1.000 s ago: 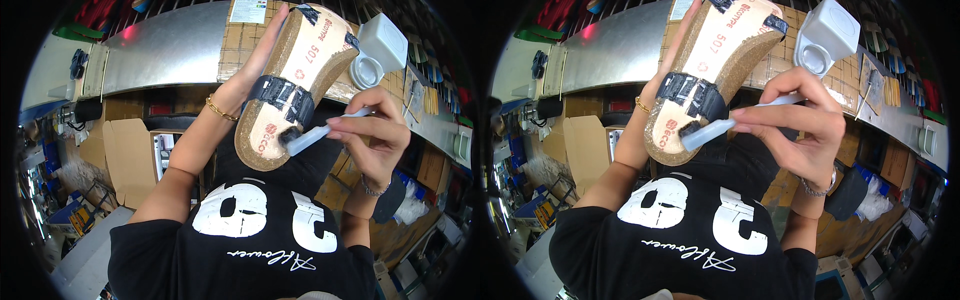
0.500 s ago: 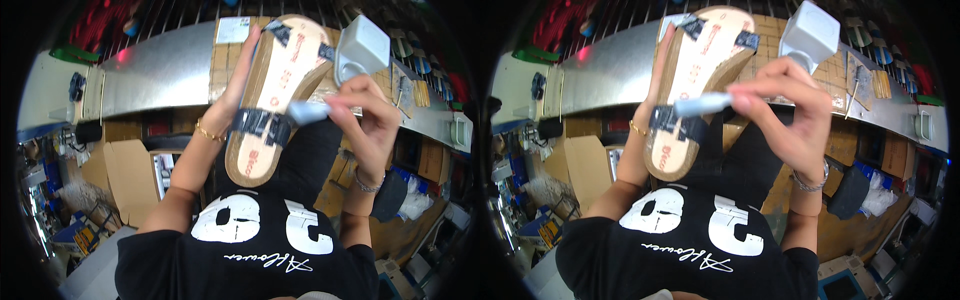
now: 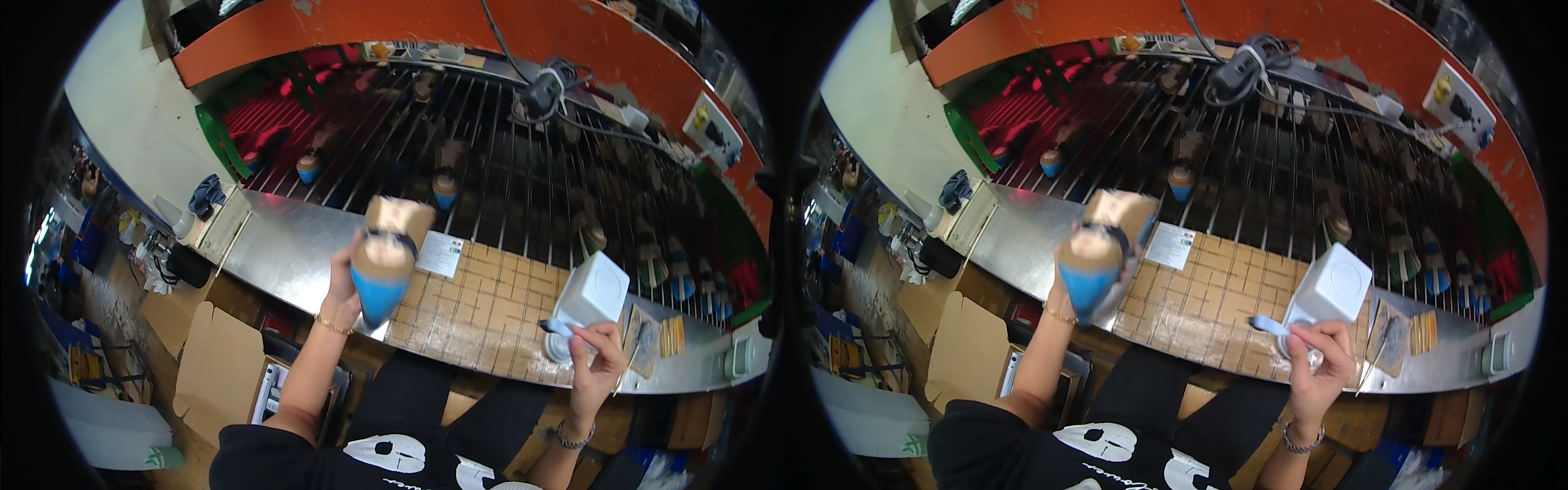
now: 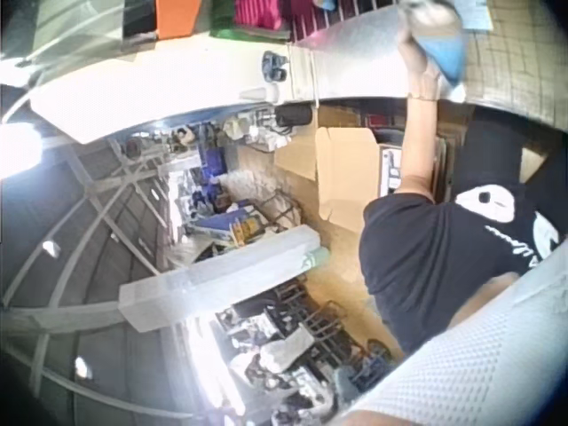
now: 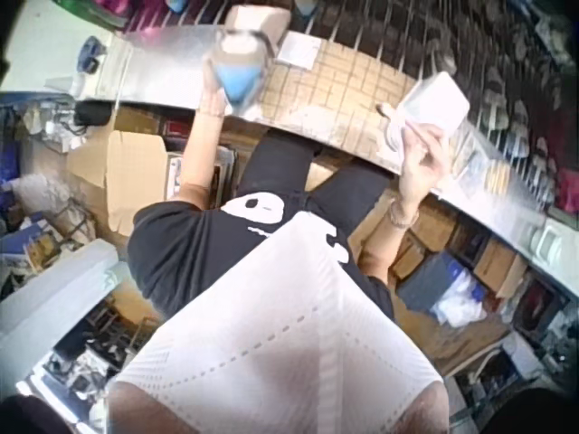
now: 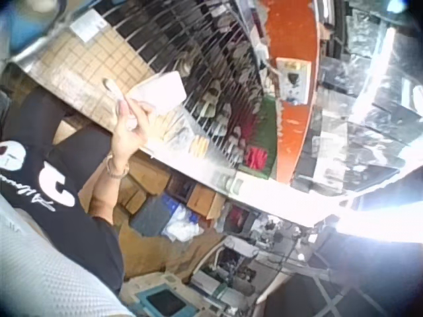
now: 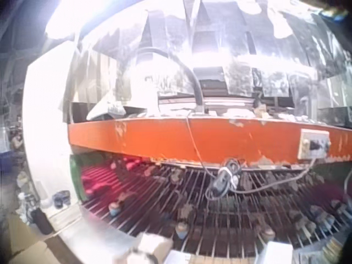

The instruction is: The person applies glue to the underside of a blue sandal using a brush. They repeatedly dip the brush into a white container and spread the adhesive along the cork sole and strap attachment points.

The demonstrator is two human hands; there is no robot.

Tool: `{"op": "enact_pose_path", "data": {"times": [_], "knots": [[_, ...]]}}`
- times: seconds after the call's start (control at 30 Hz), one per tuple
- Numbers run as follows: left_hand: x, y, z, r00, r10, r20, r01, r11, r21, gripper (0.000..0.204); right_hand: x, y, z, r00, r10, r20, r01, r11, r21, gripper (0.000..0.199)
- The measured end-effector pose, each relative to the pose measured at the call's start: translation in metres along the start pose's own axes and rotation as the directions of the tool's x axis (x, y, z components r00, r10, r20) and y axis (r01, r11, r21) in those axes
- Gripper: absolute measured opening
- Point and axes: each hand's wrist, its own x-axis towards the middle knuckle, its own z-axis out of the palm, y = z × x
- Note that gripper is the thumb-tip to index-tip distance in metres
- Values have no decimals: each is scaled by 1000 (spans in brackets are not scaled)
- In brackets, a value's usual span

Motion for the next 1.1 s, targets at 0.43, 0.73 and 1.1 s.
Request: {"op": "enact_pose_path", "data": {"times": [0.43,0.73,1.1], "knots": [[200,175,-136,736,0,-677,-271,916,-294,91,-14,42,-7,950,234,206,-276,939,205,14],[183,33,29,925,263,-276,138,441,887,77,-26,56,-2,905,383,184,-419,876,237,14],[263,52,-22,944,161,-287,303,-87,949,32,-37,36,-31,948,299,104,-308,948,78,22]]}}
